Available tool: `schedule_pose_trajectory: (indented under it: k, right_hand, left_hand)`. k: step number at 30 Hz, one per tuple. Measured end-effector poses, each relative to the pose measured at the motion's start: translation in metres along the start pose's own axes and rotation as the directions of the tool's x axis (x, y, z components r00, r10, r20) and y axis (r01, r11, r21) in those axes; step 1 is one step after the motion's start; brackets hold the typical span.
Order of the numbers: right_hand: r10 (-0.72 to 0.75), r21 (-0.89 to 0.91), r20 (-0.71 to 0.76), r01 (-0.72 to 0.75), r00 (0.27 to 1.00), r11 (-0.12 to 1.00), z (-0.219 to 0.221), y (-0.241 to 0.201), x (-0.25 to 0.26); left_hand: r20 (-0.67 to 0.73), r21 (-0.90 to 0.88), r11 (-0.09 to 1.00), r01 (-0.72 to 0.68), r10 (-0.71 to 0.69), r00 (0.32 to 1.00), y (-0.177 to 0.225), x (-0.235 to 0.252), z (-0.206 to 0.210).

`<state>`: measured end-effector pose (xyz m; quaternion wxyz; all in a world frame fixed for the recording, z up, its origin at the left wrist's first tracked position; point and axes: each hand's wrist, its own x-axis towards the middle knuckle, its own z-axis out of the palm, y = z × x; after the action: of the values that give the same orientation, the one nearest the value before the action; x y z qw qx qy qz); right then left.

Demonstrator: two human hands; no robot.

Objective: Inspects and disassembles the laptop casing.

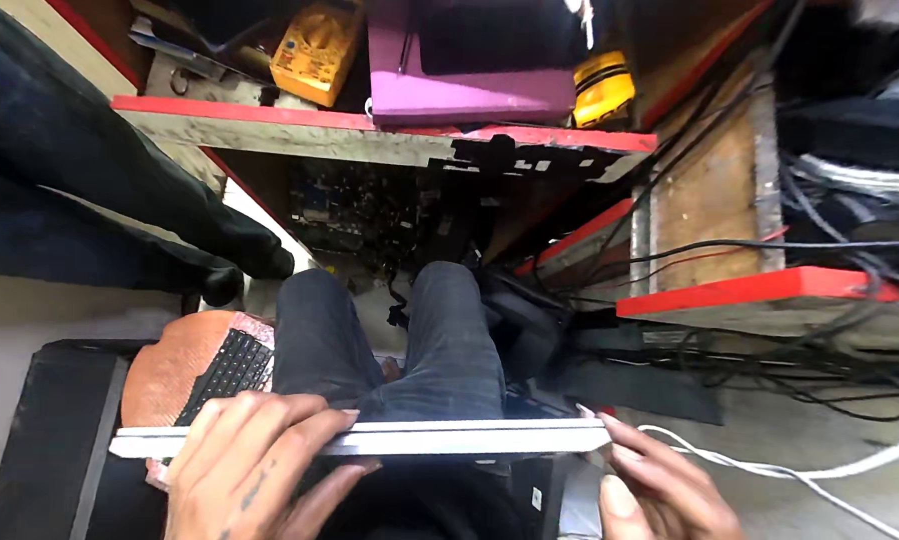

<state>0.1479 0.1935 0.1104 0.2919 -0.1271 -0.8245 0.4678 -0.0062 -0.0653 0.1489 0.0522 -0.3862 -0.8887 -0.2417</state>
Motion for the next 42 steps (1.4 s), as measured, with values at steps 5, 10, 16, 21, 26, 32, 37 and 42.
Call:
schedule_pose_trajectory:
  k: [5, 10, 16, 21, 26, 32, 37, 42]
  right_hand:
    - [-0.046, -0.082, -0.023, 0.044, 0.999, 0.996, 0.003, -0.004, 0.006]
    - [-0.005, -0.057, -0.066, 0.001, 0.998, 0.998, 0.006, -0.006, 0.001]
    - [-0.001, -0.041, -0.105, -0.004, 0.994, 0.999, 0.012, -0.008, -0.006]
    - [-0.015, -0.058, -0.096, 0.009, 0.995, 0.998, 0.010, -0.008, -0.006]
    - [-0.101, -0.124, -0.062, 0.093, 0.993, 0.988, 0.005, -0.004, -0.003]
    - [-0.046, 0.067, -0.056, 0.049, 0.997, 0.997, 0.005, -0.001, -0.001]
    - [-0.060, 0.092, -0.028, 0.063, 0.998, 0.994, 0.004, 0.001, -0.001]
    - [-0.076, 0.114, -0.018, 0.078, 0.997, 0.990, 0.004, 0.000, 0.001]
  left_hand:
    - [-0.014, 0.005, 1.000, -0.007, 0.007, 1.000, 0.001, -0.001, 0.002]
    - [-0.010, 0.009, 1.000, -0.013, 0.014, 1.000, 0.000, -0.001, 0.002]
    - [0.019, 0.018, 1.000, -0.016, 0.015, 1.000, 0.001, -0.001, -0.002]
    - [0.015, 0.027, 0.999, -0.017, 0.016, 1.000, 0.004, -0.003, -0.002]
    - [-0.022, 0.030, 0.999, -0.029, 0.030, 0.999, 0.005, -0.006, 0.001]
    - [-0.041, 0.038, 0.999, -0.027, 0.029, 0.999, 0.009, -0.012, 0.001]
    - [-0.061, 0.032, 0.999, -0.018, 0.020, 0.998, 0.010, -0.017, 0.001]
    - [-0.063, 0.027, 1.000, -0.008, 0.010, 0.998, 0.008, -0.019, 0.002]
